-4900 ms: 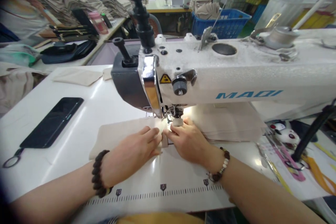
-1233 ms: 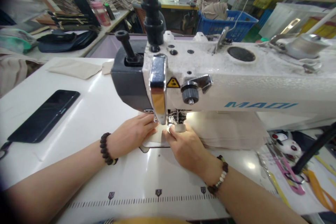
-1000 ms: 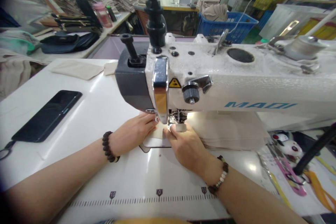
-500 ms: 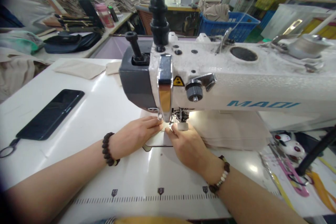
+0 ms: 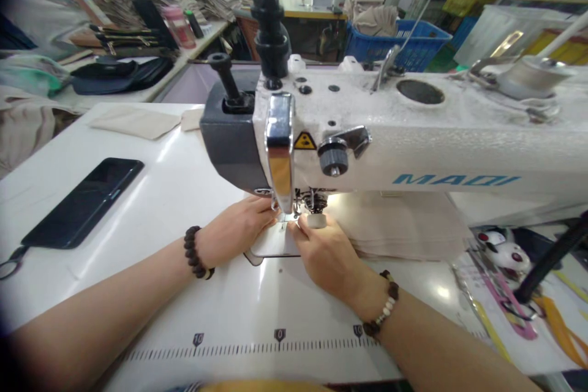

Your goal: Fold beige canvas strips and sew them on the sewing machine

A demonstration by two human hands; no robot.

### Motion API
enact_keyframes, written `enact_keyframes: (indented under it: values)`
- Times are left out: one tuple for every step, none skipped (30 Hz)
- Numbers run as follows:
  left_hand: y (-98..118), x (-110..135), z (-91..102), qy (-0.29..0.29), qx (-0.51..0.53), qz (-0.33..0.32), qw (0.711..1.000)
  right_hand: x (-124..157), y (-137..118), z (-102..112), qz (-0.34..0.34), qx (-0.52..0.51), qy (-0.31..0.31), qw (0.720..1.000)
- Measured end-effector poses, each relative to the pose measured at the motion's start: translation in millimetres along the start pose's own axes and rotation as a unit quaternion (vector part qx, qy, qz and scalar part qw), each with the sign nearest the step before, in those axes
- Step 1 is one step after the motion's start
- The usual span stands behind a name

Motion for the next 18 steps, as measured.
enact_keyframes:
  values:
    - [-0.2,0.0,-0.4,0.000,0.000,0.000,1.000,0.0,0.0,-0.1,-0.001,-0.002,0.000,1.000]
    - [-0.5,-0.2,-0.4,0.000,0.000,0.001,1.000,-0.2,0.0,0.0,-0.002,-0.003,0.000,1.000]
    - [-0.8,-0.4,-0.4,-0.001,0.000,0.002,1.000,-0.5,0.1,0.3,-0.004,-0.005,0.000,1.000]
    - [-1.2,-0.7,-0.3,-0.003,0.001,0.004,1.000,-0.9,0.2,0.8,-0.005,-0.006,0.001,1.000]
    - [-1.9,-1.1,-0.3,-0.006,0.001,0.008,1.000,-1.3,0.2,1.4,-0.006,-0.008,0.003,1.000]
    - [-2.6,-1.5,0.0,-0.007,0.000,0.011,1.000,-1.7,0.2,1.9,-0.006,-0.009,0.004,1.000]
    - [-3.2,-1.9,0.1,-0.008,-0.001,0.015,1.000,-2.0,0.2,2.2,-0.006,-0.010,0.005,1.000]
    - [-3.6,-2.2,0.1,-0.009,-0.002,0.017,1.000,-2.2,0.2,2.4,-0.006,-0.011,0.005,1.000]
    - [-3.5,-2.5,0.0,-0.009,-0.004,0.017,1.000,-2.2,0.2,2.4,-0.005,-0.011,0.005,1.000]
    - [-3.3,-2.8,-0.4,-0.010,-0.006,0.016,1.000,-2.0,0.2,2.3,-0.004,-0.011,0.004,1.000]
    - [-3.2,-3.0,-0.9,-0.010,-0.008,0.017,1.000,-1.8,0.2,2.0,-0.004,-0.010,0.003,1.000]
    - [-4.0,-3.3,-1.5,-0.009,-0.010,0.021,1.000,-1.4,0.2,2.1,-0.004,-0.009,0.004,1.000]
    - [-5.0,-3.6,-2.1,-0.010,-0.013,0.027,0.999,-1.1,0.2,2.6,-0.005,-0.007,0.007,1.000]
    - [-6.3,-3.9,-2.7,-0.010,-0.016,0.034,0.999,-0.8,0.2,3.1,-0.006,-0.006,0.010,1.000]
    - [-7.4,-4.2,-3.3,-0.013,-0.019,0.041,0.999,-0.7,0.2,3.8,-0.007,-0.006,0.013,1.000]
    - [-8.1,-4.3,-3.8,-0.016,-0.022,0.046,0.999,-0.6,0.3,4.5,-0.008,-0.008,0.016,1.000]
    - [-7.9,-4.0,-3.8,-0.020,-0.024,0.048,0.998,-0.6,0.4,5.4,-0.009,-0.012,0.018,1.000]
    - [-6.9,-3.2,-3.4,-0.024,-0.024,0.050,0.998,-0.6,0.7,6.0,-0.010,-0.018,0.018,1.000]
Point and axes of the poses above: each hand's wrist, its own x-axis away from the middle knuckle, its own z-axis out of the back of the hand, y = z × x, the point moved 10 cm from there along -x, towards the middle knuckle, and after that the axes turned 3 degrees about y, right-handed, at the moved point
